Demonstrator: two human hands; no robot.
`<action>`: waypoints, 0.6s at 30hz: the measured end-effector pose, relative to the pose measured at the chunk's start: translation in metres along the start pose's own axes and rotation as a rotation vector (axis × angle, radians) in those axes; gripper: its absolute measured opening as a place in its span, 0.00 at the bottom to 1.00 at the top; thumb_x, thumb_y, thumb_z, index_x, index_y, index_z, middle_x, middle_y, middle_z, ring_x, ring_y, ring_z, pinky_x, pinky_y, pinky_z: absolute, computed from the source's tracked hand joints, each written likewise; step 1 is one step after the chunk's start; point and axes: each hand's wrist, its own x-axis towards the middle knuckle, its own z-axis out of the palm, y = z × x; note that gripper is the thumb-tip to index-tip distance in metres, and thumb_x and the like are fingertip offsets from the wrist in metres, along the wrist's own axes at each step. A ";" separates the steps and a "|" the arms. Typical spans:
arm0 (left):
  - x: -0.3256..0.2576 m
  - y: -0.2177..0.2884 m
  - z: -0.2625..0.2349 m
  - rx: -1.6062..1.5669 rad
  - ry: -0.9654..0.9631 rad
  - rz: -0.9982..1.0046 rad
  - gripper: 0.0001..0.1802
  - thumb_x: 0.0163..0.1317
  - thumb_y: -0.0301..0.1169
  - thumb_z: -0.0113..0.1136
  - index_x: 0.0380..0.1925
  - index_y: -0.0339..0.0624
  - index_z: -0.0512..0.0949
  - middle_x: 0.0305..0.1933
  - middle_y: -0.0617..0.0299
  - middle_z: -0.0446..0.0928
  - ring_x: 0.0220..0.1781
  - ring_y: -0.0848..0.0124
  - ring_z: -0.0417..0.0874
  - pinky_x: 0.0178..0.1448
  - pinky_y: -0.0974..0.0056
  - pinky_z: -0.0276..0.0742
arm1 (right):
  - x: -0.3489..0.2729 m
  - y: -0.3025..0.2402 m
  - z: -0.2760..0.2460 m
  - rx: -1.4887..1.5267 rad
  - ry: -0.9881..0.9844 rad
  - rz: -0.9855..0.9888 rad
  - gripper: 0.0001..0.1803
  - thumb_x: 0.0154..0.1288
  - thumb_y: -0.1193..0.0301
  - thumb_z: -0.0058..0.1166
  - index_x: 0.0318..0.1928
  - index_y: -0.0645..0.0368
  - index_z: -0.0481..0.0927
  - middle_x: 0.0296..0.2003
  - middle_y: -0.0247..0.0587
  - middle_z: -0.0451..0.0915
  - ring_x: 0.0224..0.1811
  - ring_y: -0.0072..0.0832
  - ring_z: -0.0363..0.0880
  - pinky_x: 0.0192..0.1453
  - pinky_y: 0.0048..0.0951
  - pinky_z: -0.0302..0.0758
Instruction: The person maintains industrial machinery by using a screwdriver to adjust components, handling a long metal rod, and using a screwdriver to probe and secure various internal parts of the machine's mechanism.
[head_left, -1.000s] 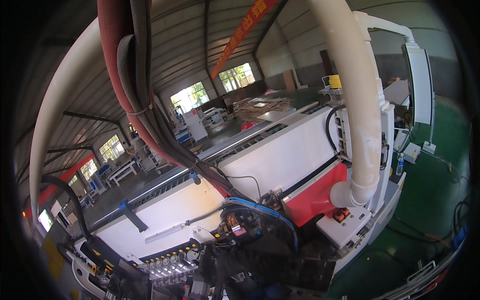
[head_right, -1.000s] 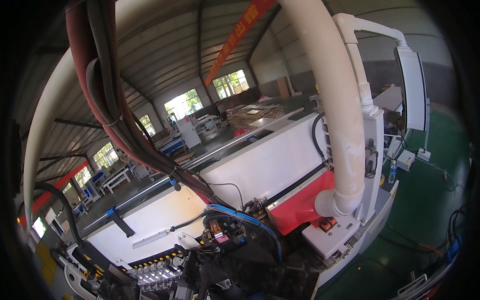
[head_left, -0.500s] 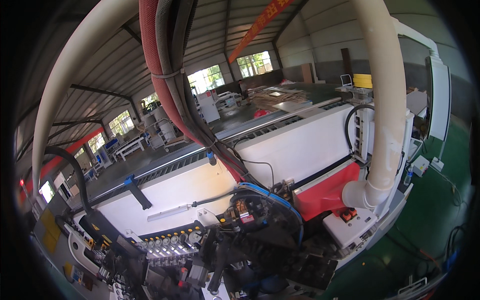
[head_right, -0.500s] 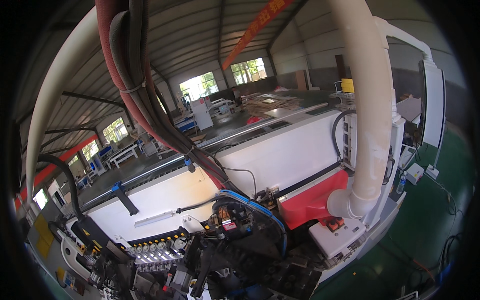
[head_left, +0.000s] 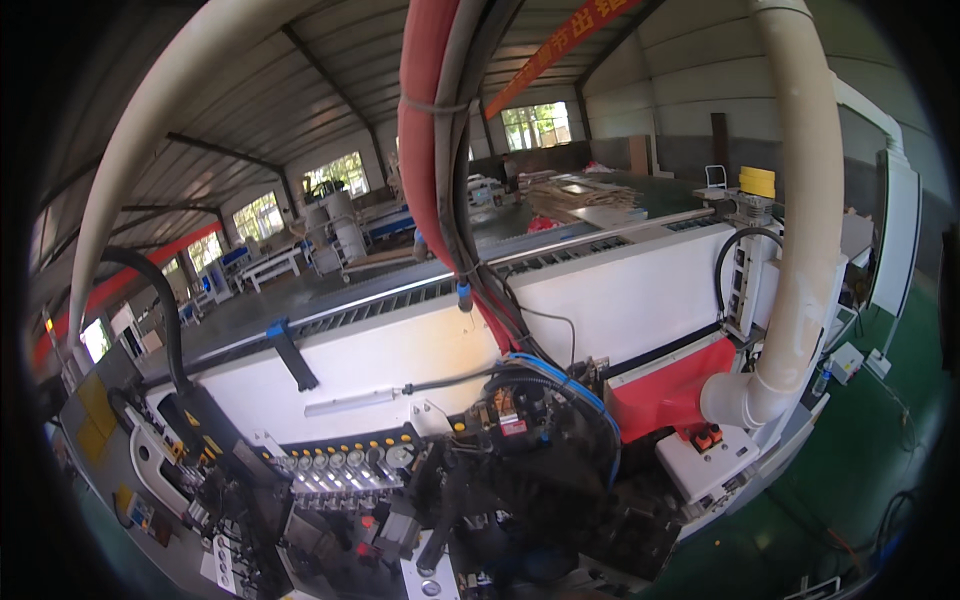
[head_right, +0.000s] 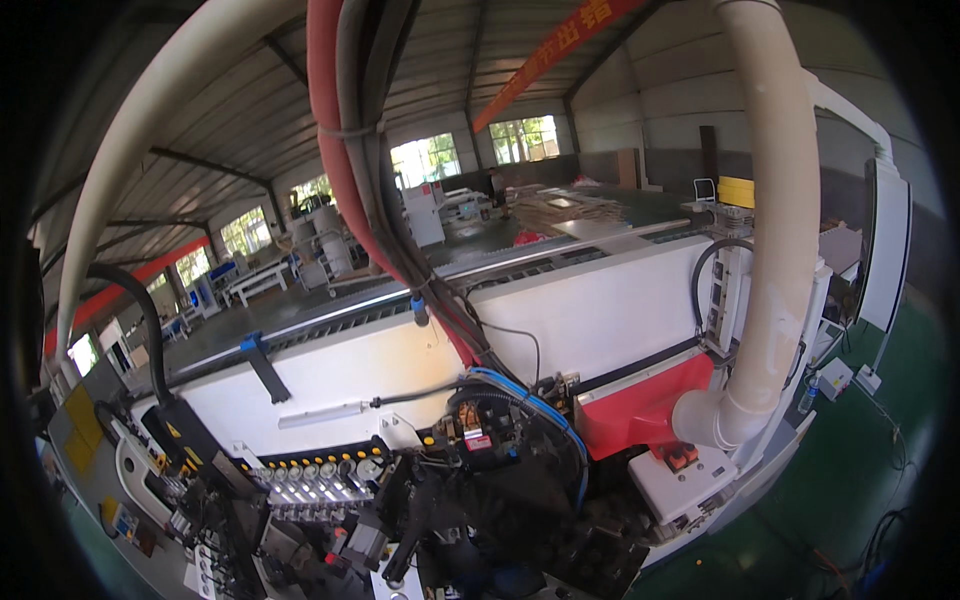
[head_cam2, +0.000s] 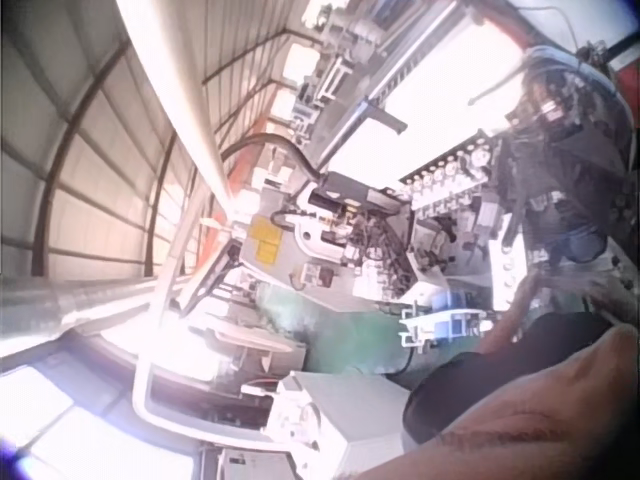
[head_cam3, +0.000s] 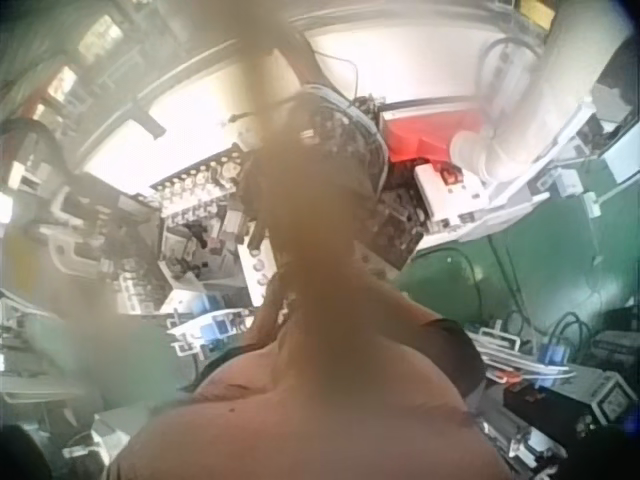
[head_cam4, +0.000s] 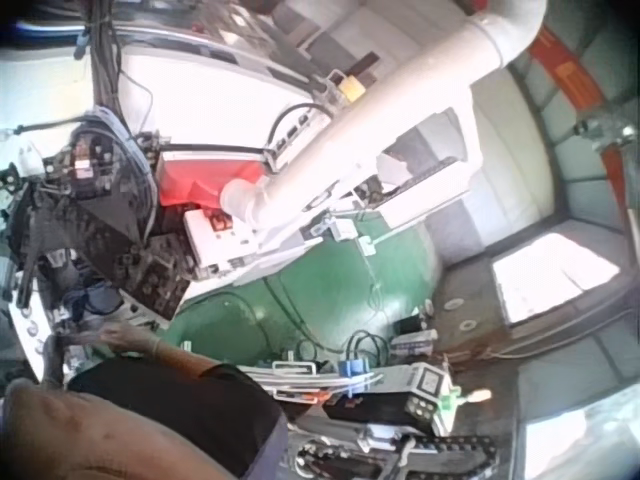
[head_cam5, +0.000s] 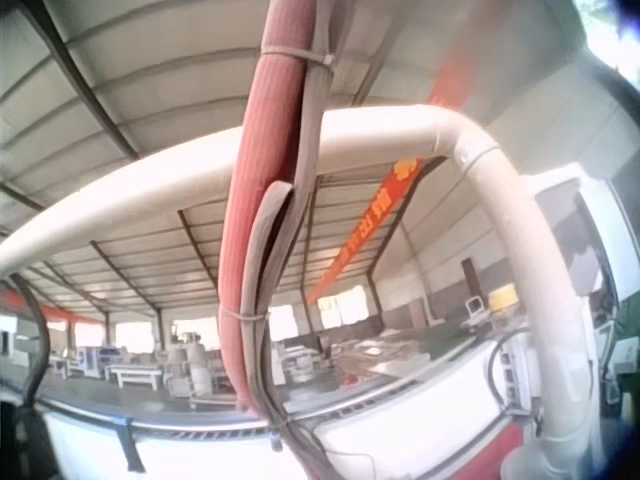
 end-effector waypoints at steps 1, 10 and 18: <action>0.011 0.000 -0.010 0.007 -0.027 0.011 0.23 0.77 0.43 0.58 0.58 0.36 0.82 0.59 0.53 0.83 0.62 0.59 0.83 0.68 0.54 0.76 | 0.012 0.008 -0.011 -0.142 -0.018 -0.078 0.19 0.83 0.56 0.52 0.60 0.54 0.83 0.45 0.44 0.85 0.43 0.34 0.85 0.48 0.37 0.81; -0.055 0.073 0.007 0.165 0.049 0.035 0.27 0.83 0.41 0.55 0.69 0.29 0.75 0.60 0.53 0.84 0.58 0.68 0.85 0.64 0.63 0.82 | -0.024 -0.051 0.008 -0.113 -0.209 0.350 0.17 0.81 0.57 0.54 0.52 0.58 0.86 0.44 0.45 0.87 0.47 0.38 0.87 0.52 0.39 0.79; -0.058 0.033 -0.095 0.182 0.293 0.146 0.25 0.81 0.47 0.54 0.55 0.34 0.82 0.46 0.58 0.87 0.48 0.69 0.85 0.53 0.60 0.80 | 0.018 -0.070 0.035 0.286 0.152 0.304 0.18 0.81 0.57 0.50 0.41 0.58 0.80 0.31 0.35 0.80 0.30 0.29 0.77 0.36 0.34 0.73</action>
